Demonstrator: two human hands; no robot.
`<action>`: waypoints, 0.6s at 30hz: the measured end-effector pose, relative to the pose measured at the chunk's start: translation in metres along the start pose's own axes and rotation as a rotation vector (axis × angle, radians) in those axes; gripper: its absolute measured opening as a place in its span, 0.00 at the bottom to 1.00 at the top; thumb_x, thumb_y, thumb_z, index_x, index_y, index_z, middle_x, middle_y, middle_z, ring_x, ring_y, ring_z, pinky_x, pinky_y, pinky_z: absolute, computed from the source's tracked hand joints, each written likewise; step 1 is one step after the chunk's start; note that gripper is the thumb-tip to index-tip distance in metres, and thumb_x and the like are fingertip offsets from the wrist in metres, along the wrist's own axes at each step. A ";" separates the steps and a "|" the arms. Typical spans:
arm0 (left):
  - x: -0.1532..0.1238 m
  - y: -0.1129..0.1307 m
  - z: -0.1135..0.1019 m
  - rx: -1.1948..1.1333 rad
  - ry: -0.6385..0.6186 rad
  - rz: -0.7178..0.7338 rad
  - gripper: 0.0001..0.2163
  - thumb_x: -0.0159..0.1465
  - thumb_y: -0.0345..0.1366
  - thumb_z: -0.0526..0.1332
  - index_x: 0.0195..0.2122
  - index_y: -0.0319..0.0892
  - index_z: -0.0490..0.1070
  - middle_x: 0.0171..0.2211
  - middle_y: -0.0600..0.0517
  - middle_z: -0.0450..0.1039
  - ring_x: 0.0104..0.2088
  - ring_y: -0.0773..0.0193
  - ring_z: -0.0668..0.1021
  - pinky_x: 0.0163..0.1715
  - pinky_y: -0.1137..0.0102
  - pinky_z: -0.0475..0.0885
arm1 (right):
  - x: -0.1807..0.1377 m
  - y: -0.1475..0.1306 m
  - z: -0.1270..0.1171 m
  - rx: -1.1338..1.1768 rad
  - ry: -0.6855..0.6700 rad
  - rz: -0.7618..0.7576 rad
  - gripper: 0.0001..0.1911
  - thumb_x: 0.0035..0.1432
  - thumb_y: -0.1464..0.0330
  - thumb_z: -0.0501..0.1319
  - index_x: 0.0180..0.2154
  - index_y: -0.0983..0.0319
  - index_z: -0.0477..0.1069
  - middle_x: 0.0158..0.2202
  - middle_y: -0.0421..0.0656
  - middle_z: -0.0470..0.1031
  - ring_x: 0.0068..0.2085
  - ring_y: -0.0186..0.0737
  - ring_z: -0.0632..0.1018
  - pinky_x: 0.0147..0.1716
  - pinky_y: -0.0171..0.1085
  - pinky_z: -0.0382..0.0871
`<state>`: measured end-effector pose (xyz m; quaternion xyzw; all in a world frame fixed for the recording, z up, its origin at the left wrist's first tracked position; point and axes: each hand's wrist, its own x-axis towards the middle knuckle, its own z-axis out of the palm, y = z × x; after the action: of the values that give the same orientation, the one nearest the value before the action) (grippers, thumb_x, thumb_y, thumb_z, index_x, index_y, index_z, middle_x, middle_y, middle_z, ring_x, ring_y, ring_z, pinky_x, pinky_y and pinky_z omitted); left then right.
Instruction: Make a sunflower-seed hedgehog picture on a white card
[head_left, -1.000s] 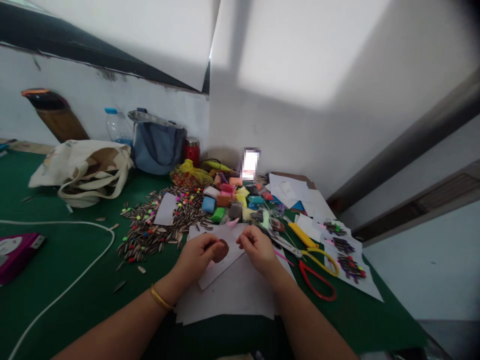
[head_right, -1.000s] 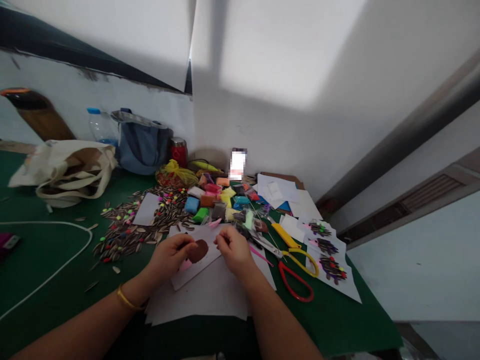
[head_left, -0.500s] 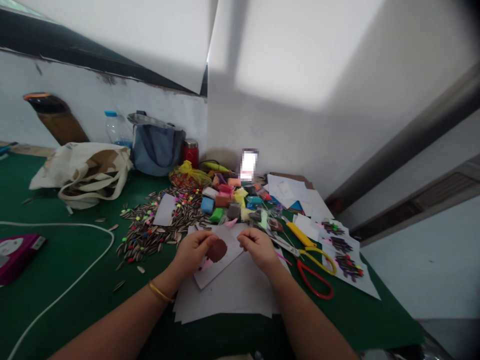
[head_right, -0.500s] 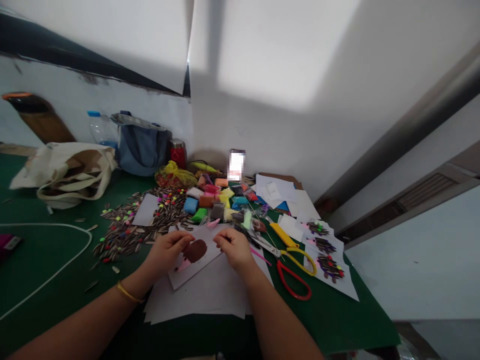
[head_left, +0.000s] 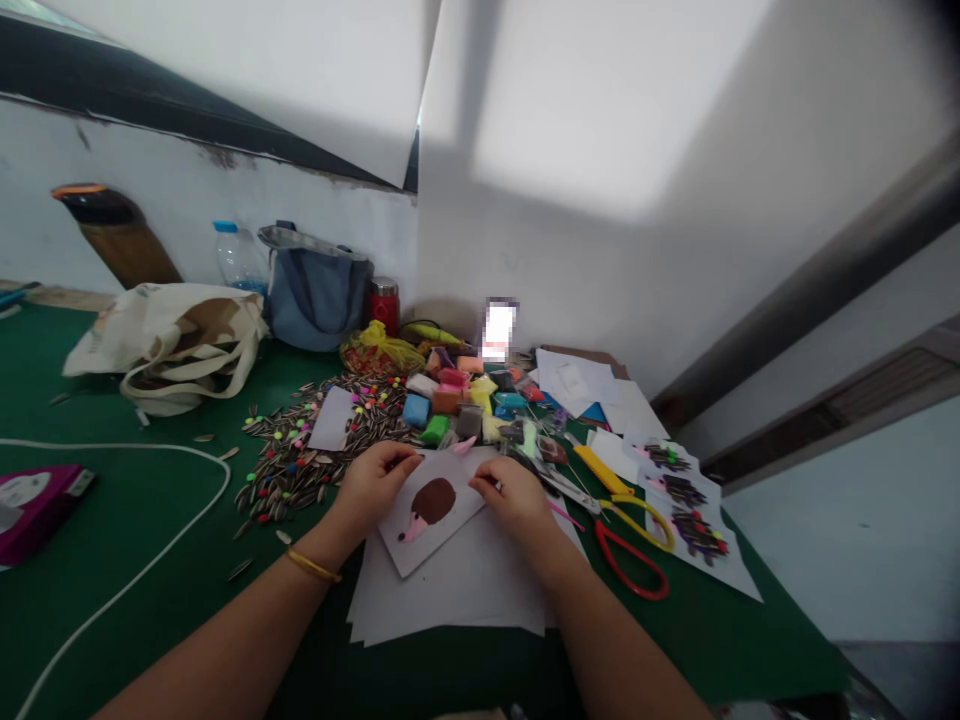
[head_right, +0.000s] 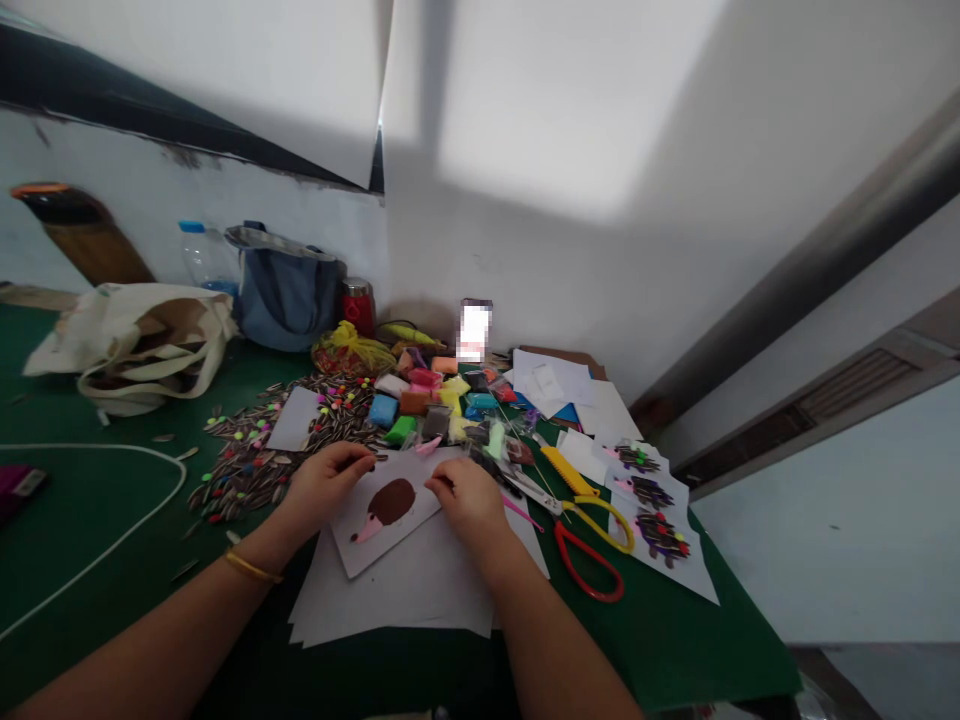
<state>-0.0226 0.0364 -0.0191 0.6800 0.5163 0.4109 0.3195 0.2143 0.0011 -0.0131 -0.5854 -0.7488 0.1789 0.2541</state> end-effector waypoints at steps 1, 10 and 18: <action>0.000 -0.001 0.000 0.096 -0.035 0.075 0.10 0.61 0.42 0.61 0.33 0.43 0.77 0.36 0.48 0.79 0.38 0.58 0.78 0.42 0.64 0.72 | 0.000 -0.001 0.001 -0.042 0.000 -0.024 0.05 0.62 0.67 0.62 0.35 0.60 0.76 0.39 0.43 0.77 0.43 0.41 0.75 0.43 0.37 0.65; -0.008 0.006 0.006 0.511 -0.249 0.195 0.09 0.64 0.36 0.57 0.32 0.43 0.76 0.38 0.47 0.76 0.42 0.56 0.75 0.44 0.63 0.67 | 0.003 -0.007 0.021 -0.193 -0.038 -0.072 0.04 0.61 0.68 0.63 0.35 0.60 0.77 0.38 0.44 0.77 0.43 0.42 0.75 0.44 0.37 0.66; -0.013 0.011 0.006 0.528 -0.310 0.122 0.09 0.66 0.38 0.57 0.32 0.44 0.73 0.33 0.50 0.74 0.35 0.59 0.75 0.35 0.68 0.65 | 0.012 -0.002 0.021 -0.087 0.051 -0.169 0.04 0.61 0.71 0.63 0.37 0.62 0.78 0.40 0.45 0.78 0.45 0.42 0.75 0.47 0.38 0.67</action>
<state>-0.0139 0.0205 -0.0157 0.8237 0.5087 0.1724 0.1815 0.1978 0.0131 -0.0265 -0.5349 -0.7959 0.1091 0.2616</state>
